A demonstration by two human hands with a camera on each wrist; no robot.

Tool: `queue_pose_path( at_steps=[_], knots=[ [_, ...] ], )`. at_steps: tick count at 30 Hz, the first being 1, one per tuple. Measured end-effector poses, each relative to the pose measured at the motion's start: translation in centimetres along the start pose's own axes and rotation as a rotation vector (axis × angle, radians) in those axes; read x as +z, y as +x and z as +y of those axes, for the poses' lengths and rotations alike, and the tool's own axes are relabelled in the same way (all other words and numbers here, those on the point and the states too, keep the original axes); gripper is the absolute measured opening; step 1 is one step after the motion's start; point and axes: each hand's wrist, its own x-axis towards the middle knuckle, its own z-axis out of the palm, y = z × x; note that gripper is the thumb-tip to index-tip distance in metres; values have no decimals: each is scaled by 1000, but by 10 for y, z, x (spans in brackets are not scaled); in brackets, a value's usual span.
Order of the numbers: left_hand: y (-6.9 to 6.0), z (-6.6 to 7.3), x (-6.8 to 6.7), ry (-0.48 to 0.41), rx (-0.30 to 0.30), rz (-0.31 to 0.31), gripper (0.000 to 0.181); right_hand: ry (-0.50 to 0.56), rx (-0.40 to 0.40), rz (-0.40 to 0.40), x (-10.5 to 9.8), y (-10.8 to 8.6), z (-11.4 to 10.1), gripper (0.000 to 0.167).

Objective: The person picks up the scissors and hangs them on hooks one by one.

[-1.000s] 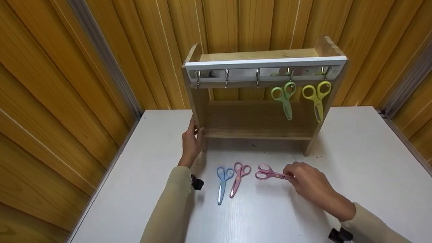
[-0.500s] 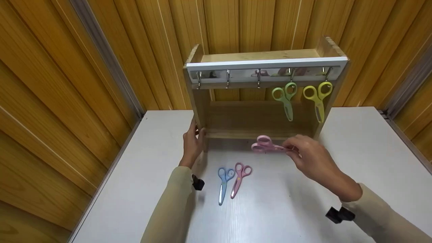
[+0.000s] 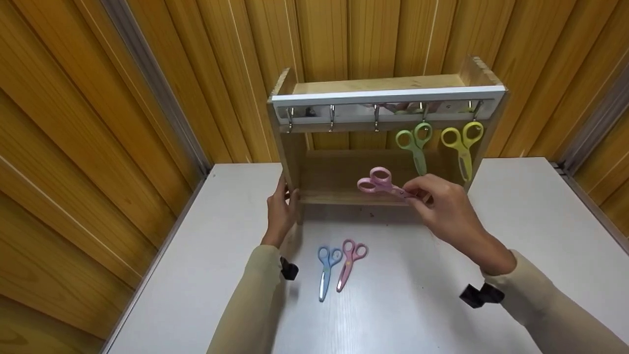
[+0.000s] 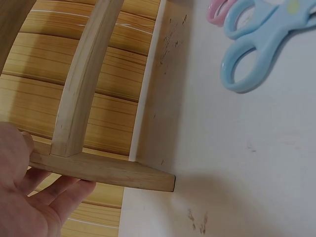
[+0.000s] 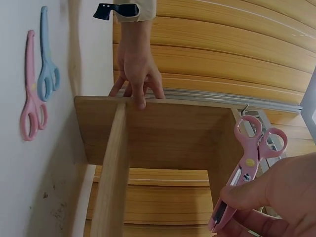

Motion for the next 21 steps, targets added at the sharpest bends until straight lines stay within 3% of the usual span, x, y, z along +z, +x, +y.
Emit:
queue_pose_path(
  at_steps=[11, 21],
  knots=[
    [-2, -1, -1, 23, 55, 18, 62, 152, 60, 78, 13, 24, -5, 16],
    [1, 1, 0, 26, 5, -2, 66, 261, 170, 119, 28, 41, -7, 15]
  ],
)
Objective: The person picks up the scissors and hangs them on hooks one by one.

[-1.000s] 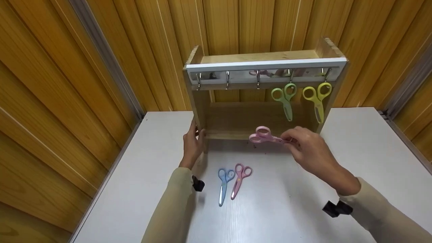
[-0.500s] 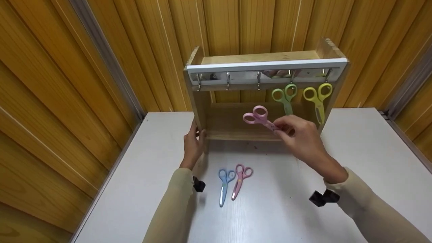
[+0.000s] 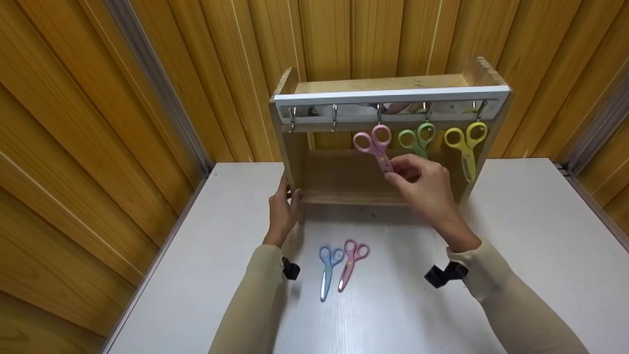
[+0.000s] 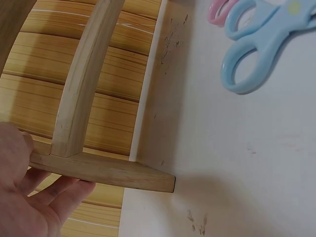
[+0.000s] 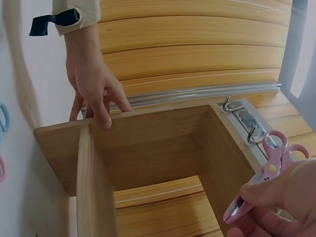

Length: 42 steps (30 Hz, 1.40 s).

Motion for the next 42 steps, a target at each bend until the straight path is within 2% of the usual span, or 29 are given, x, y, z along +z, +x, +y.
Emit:
queue_pose_path(
  at_steps=[7, 14, 21, 31, 42],
  knots=[
    [1, 0, 1, -1, -29, -18, 68, 43, 71, 5, 15, 5, 4, 17],
    [-1, 0, 0, 5, -16, -10, 66, 74, 99, 20, 24, 6, 10, 18],
    [0, -2, 1, -2, 9, 3, 64, 102, 88, 45, 31, 5, 16, 16],
    [-1, -2, 1, -35, 0, 4, 64, 123, 84, 79, 37, 5, 20, 15],
    [-1, -2, 1, -31, -5, 3, 65, 94, 94, 115, 39, 1, 30, 16]
  ],
)
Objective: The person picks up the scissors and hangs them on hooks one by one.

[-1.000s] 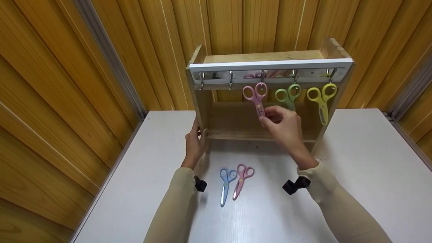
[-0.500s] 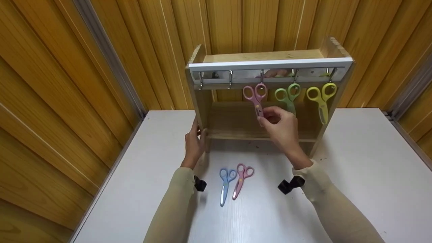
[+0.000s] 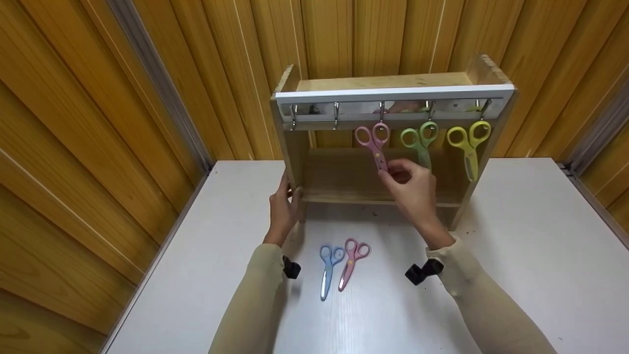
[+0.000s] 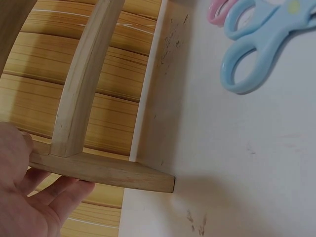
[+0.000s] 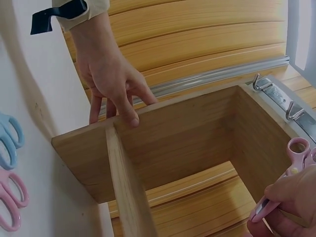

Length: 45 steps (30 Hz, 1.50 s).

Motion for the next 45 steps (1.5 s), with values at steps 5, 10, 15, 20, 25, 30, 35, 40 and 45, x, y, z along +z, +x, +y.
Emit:
queue_pose_path(
  at_steps=[5, 10, 15, 20, 25, 30, 35, 40, 45],
  knots=[
    [0, 0, -1, 16, 8, 1, 65, 4, 4, 3, 3, -2, 5, 15],
    [0, -1, 0, 25, 25, 12, 63, 5, 18, 5, 6, -3, 10, 16],
    [-1, -1, 1, 24, 40, 19, 62, -12, 20, 13, 7, -2, 13, 16],
    [-1, -1, 1, 20, 50, 22, 60, -15, 21, 20, 7, -2, 14, 16],
    [0, -1, 1, 23, 25, 10, 62, -15, 12, 24, 7, -3, 14, 15],
    [0, -1, 1, 6, 13, 5, 63, -26, 13, 20, 7, -3, 14, 15],
    [0, -1, 1, -5, 25, 11, 63, -23, 8, 18, 6, -4, 14, 14],
    [0, -1, 2, 7, 45, 21, 64, -17, 3, 21, 5, -3, 14, 13],
    [-1, 0, 1, 6, 27, 17, 66, -23, 0, 20, 4, -3, 14, 14]
  ],
)
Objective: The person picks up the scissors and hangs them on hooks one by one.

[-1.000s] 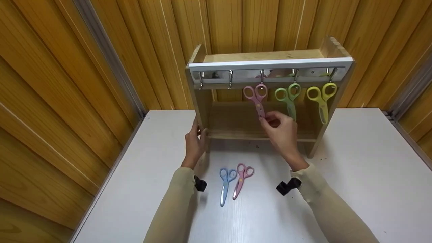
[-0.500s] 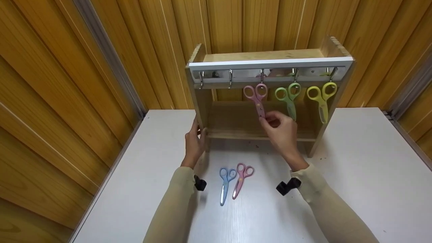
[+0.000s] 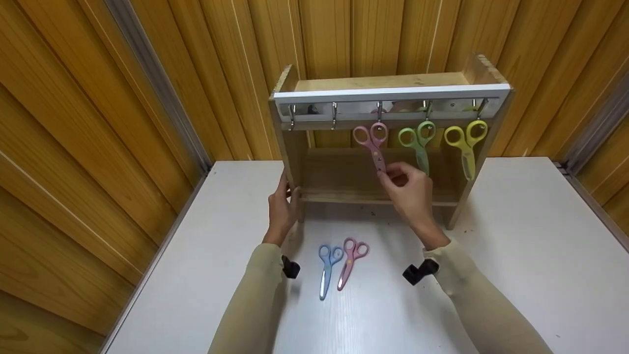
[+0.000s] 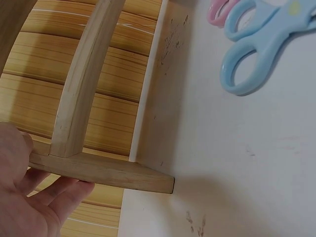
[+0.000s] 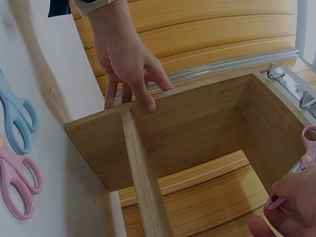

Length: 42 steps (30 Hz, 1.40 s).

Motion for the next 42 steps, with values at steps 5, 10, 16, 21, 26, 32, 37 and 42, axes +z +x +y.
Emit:
queue_pose_path(
  at_steps=[5, 10, 16, 21, 26, 32, 37, 42],
  knots=[
    [0, 0, 0, -1, 1, 2, 66, 3, -1, -13, -1, -1, 0, 14],
    [0, 0, -1, -3, 10, 1, 67, -3, -7, -25, -1, -1, 0, 15],
    [-1, 1, -1, -8, -6, -6, 67, -12, -2, -29, -2, -2, 1, 15],
    [-2, 2, -1, 19, -15, -4, 61, -45, -10, -19, -2, -3, 6, 20],
    [-2, 2, 1, 31, -13, -6, 60, -98, 24, -56, -6, -10, 14, 34],
    [-1, 1, 1, 29, -8, -6, 62, -185, 105, -188, -10, -28, 23, 57],
    [0, 1, 0, 31, 1, -6, 64, -271, 130, -337, -6, -48, 25, 74],
    [0, 2, -1, 27, -22, -13, 64, -339, 155, -443, 3, -70, 22, 83]
  ],
)
